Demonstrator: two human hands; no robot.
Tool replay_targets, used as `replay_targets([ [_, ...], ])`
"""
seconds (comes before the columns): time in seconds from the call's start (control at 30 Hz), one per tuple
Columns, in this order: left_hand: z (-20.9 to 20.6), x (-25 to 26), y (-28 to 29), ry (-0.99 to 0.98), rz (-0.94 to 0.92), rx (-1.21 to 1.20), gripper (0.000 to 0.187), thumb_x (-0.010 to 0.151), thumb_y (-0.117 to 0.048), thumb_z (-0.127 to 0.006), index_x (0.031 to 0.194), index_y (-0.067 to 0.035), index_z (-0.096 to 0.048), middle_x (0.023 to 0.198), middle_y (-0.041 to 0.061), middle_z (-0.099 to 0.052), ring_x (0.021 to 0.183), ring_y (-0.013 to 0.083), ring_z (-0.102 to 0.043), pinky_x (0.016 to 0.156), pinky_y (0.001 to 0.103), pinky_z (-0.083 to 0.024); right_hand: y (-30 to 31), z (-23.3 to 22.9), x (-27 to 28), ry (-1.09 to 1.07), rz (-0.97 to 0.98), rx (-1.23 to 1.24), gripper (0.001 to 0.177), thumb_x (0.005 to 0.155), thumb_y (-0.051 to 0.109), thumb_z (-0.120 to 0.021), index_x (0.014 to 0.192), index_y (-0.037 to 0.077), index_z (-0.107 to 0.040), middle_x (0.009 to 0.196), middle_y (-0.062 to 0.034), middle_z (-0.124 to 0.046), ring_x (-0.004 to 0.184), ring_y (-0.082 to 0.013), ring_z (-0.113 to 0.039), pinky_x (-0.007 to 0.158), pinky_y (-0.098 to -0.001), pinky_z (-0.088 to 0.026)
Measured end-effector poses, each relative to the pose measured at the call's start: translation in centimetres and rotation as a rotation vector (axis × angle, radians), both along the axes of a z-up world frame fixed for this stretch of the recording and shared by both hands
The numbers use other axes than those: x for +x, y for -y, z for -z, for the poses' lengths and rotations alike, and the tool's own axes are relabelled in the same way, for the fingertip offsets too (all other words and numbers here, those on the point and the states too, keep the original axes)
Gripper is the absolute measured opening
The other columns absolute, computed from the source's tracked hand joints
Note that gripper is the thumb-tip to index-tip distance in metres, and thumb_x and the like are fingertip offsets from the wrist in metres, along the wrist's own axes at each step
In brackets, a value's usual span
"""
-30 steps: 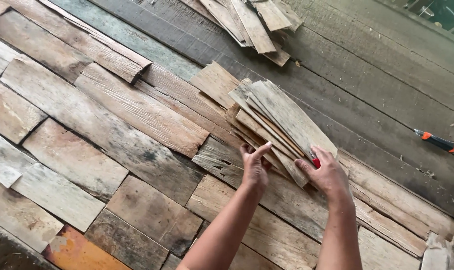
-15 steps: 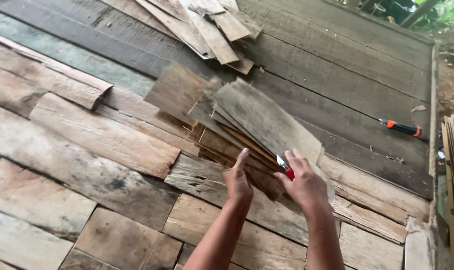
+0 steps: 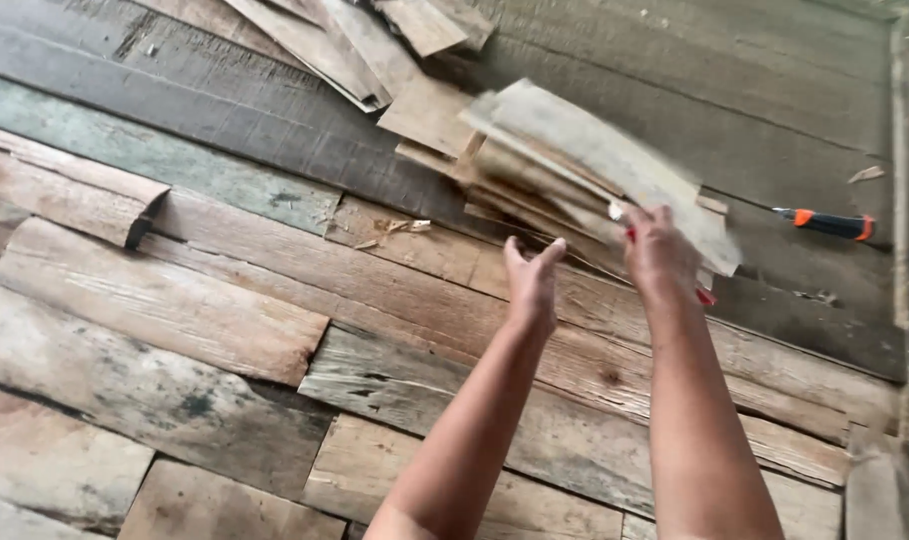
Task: The person uses a utility knife to trim the edges of several wooden planks on a workbench. They pick up each plank, shave off thin strips along the edges, and place the trimmed pieces back onto the bench.
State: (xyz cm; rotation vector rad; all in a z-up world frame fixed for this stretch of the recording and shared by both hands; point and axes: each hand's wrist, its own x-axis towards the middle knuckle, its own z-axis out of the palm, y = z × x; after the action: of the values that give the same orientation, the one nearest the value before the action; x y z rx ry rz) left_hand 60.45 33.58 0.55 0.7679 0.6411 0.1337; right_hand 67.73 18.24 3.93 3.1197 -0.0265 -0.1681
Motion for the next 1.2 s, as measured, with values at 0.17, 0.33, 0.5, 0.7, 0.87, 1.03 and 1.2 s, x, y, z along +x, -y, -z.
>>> replay_targets([
  [0.17,-1.5,-4.4,1.0,0.047,0.053,0.047,0.079,0.086,-0.025,-0.074,0.152,-0.002,-0.038,0.145,0.026,-0.039,0.122,0.0359,-0.05,0.1,0.053,-0.045,-1.5,1.1,2.2,0.113,-0.121,0.0,0.045,0.098,0.046,-0.061,0.141,0.034,-0.056,0.123,-0.0062,-0.054,0.113,-0.035,-0.061,0.087,-0.0546,-0.053],
  [0.33,-2.7,-9.0,1.2,0.091,0.13,0.114,0.056,0.091,-0.022,-0.068,0.142,-0.004,-0.054,0.141,0.024,-0.05,0.122,0.0366,-0.057,0.1,0.05,-0.049,-2.8,0.3,2.0,0.136,-0.177,-0.02,0.061,0.097,0.044,-0.062,0.155,0.032,-0.048,0.129,-0.0119,-0.046,0.121,-0.036,-0.042,0.099,-0.0548,-0.041],
  [0.5,-3.2,-14.6,-0.4,0.171,0.185,0.062,0.04,0.091,-0.017,-0.07,0.13,-0.006,-0.064,0.117,0.014,-0.068,0.101,0.0226,-0.066,0.097,0.041,-0.055,-2.4,-1.9,-7.3,0.829,-0.466,0.304,0.029,0.098,0.014,-0.074,0.125,0.007,-0.072,0.12,-0.0121,-0.06,0.116,-0.0297,-0.056,0.106,-0.0419,-0.038],
  [0.7,-7.4,-27.7,-7.2,0.114,0.508,0.239,0.038,0.102,-0.029,-0.052,0.121,-0.003,-0.073,0.088,0.014,-0.08,0.076,0.0149,-0.075,0.078,0.026,-0.059,-1.2,-2.8,-31.5,0.622,-0.156,0.564,0.013,0.106,0.006,-0.06,0.115,0.001,-0.068,0.11,-0.0126,-0.072,0.104,-0.0281,-0.068,0.095,-0.0378,-0.053],
  [0.87,-6.2,-39.9,-5.4,0.075,0.692,0.316,0.031,0.097,-0.024,-0.061,0.122,-0.01,-0.074,0.104,0.006,-0.081,0.099,0.0084,-0.072,0.091,0.022,-0.054,0.4,-0.9,-45.9,0.483,-0.3,0.625,0.017,0.097,0.004,-0.059,0.11,0.005,-0.071,0.105,-0.0091,-0.073,0.098,-0.0272,-0.065,0.095,-0.0377,-0.052],
  [1.03,-3.6,-49.6,-1.3,0.15,0.879,0.523,0.03,0.095,-0.02,-0.064,0.122,-0.009,-0.073,0.115,0.004,-0.078,0.106,0.0087,-0.074,0.095,0.021,-0.055,2.5,-2.2,-54.1,0.45,-0.432,0.626,0.015,0.096,0.002,-0.062,0.107,0.003,-0.072,0.105,-0.0083,-0.073,0.098,-0.0255,-0.067,0.093,-0.0373,-0.048],
  [1.2,1.6,-56.3,-0.1,0.477,0.899,1.496,0.032,0.086,-0.022,-0.072,0.116,-0.011,-0.074,0.122,0.012,-0.069,0.117,0.0353,-0.065,0.097,0.046,-0.051,8.9,-0.3,-59.6,0.502,-0.344,0.416,0.009,0.091,0.011,-0.071,0.099,0.011,-0.074,0.098,-0.0042,-0.068,0.093,-0.0269,-0.066,0.087,-0.0409,-0.048],
])
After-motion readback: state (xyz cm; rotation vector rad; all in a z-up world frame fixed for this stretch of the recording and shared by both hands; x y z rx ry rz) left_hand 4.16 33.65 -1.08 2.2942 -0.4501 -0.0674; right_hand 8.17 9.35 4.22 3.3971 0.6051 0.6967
